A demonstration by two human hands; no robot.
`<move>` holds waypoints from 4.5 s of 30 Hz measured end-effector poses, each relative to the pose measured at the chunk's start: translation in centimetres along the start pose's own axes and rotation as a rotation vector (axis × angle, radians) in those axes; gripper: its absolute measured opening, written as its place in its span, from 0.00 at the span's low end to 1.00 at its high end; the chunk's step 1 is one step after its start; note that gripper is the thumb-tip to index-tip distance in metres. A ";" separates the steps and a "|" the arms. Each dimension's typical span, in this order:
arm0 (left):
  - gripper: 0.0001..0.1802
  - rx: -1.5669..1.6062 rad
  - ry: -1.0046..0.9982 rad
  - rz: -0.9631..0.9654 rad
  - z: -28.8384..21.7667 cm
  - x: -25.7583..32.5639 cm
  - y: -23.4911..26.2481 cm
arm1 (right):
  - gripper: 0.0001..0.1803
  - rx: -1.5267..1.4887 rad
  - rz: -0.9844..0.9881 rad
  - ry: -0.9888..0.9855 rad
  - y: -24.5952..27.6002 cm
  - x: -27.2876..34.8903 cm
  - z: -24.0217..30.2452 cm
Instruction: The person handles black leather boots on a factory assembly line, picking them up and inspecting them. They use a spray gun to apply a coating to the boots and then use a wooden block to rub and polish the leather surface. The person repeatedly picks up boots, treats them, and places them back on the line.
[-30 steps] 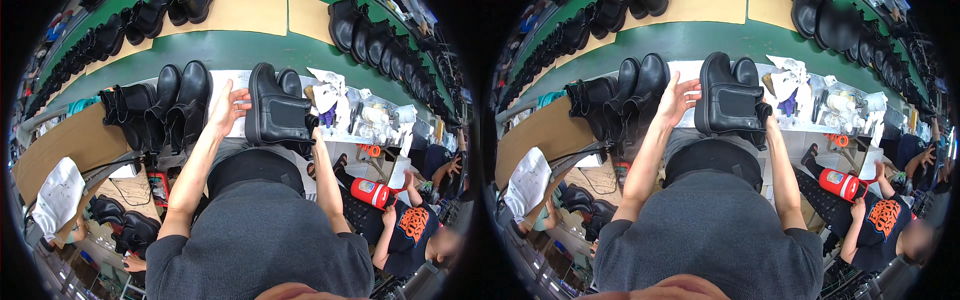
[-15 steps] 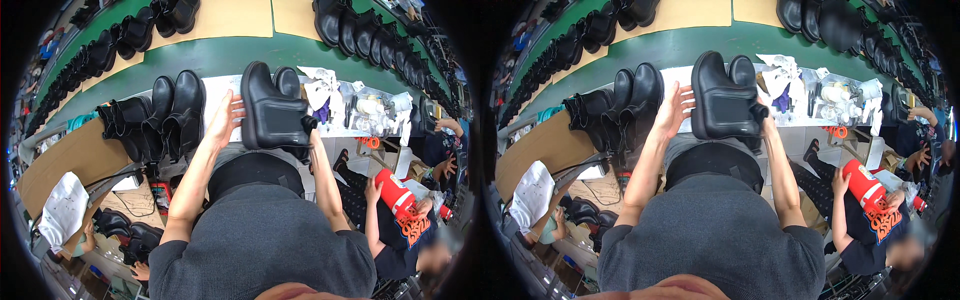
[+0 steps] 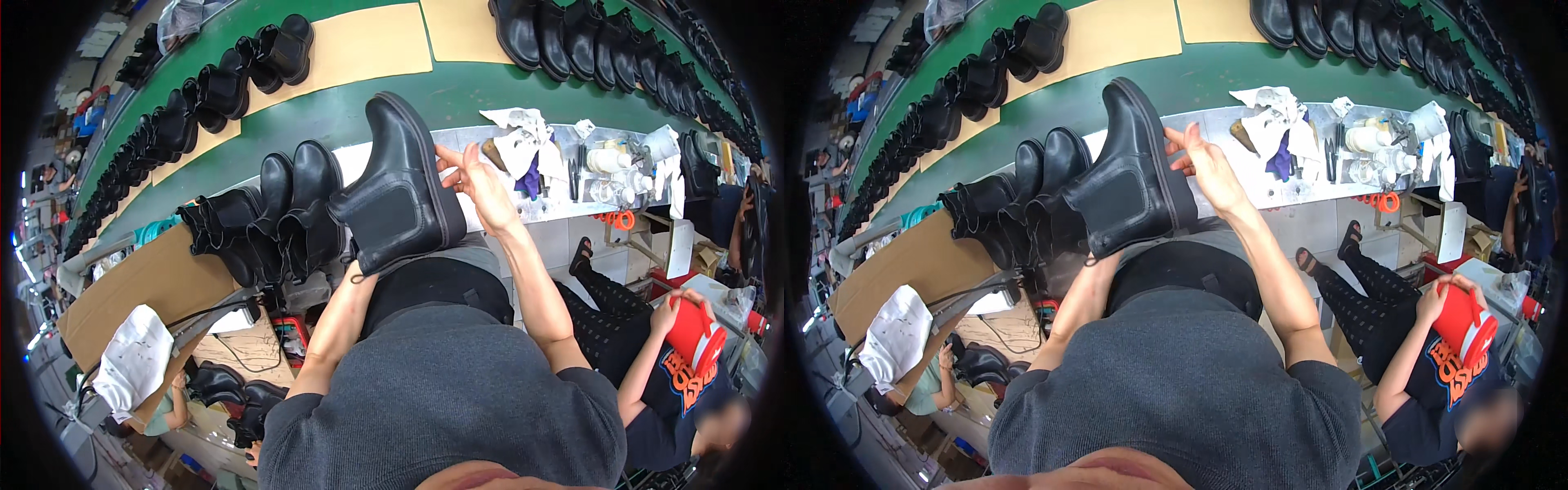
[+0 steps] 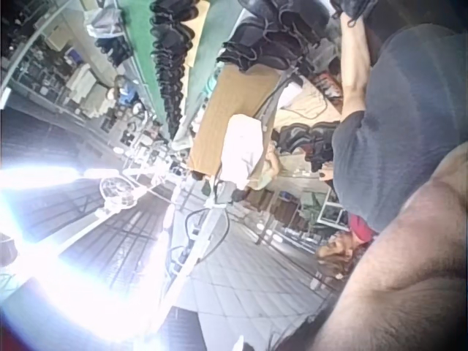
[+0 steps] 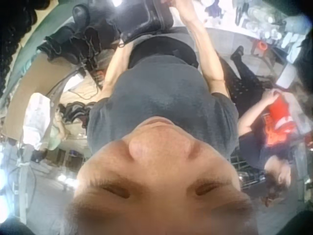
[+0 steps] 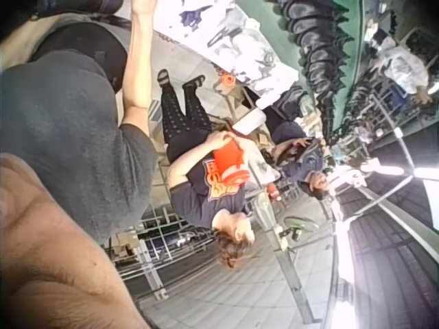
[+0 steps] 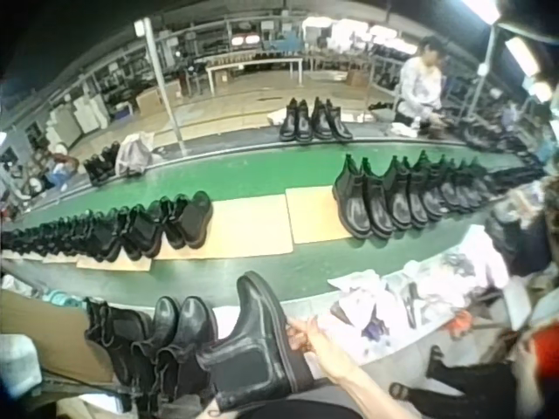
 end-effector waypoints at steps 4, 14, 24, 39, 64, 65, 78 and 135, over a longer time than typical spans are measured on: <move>0.24 -0.068 -0.102 -0.106 -0.5 -0.9 1.8 | 0.43 0.417 -0.033 0.034 0.2 0.2 -1.8; 0.30 -0.300 -0.381 -0.254 -5.0 -1.2 0.4 | 0.38 0.121 -0.409 0.204 2.7 -1.1 -4.9; 0.37 -0.634 -0.534 -0.434 -7.2 -0.9 -0.4 | 0.37 -0.085 -0.427 0.083 3.1 -2.9 -7.4; 0.23 -0.168 -0.146 0.173 -3.6 0.4 -3.1 | 0.31 -0.863 0.100 -0.138 1.1 -0.9 -8.1; 0.31 0.282 0.174 0.089 -7.3 -1.5 -5.4 | 0.29 -0.819 0.169 -0.176 0.8 -3.9 -0.7; 0.32 0.386 0.200 0.012 -6.9 -2.0 -5.3 | 0.30 -0.829 0.109 -0.265 1.0 -4.7 -2.0; 0.38 0.533 0.111 -0.259 -6.0 -3.1 -3.6 | 0.25 -0.864 -0.107 -0.443 0.9 -5.4 -4.1; 0.39 0.366 0.404 0.308 -8.3 3.2 -12.3 | 0.24 0.198 0.101 0.359 1.0 3.0 8.4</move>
Point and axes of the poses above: each hand's wrist, its own x-axis away from the middle knuckle, its own y-axis out of the back of the hand, z = x × y, the point moved 9 cm from there along -x, towards the middle knuckle, and after that the axes turned 8 degrees about x, right-handed, at the moved point
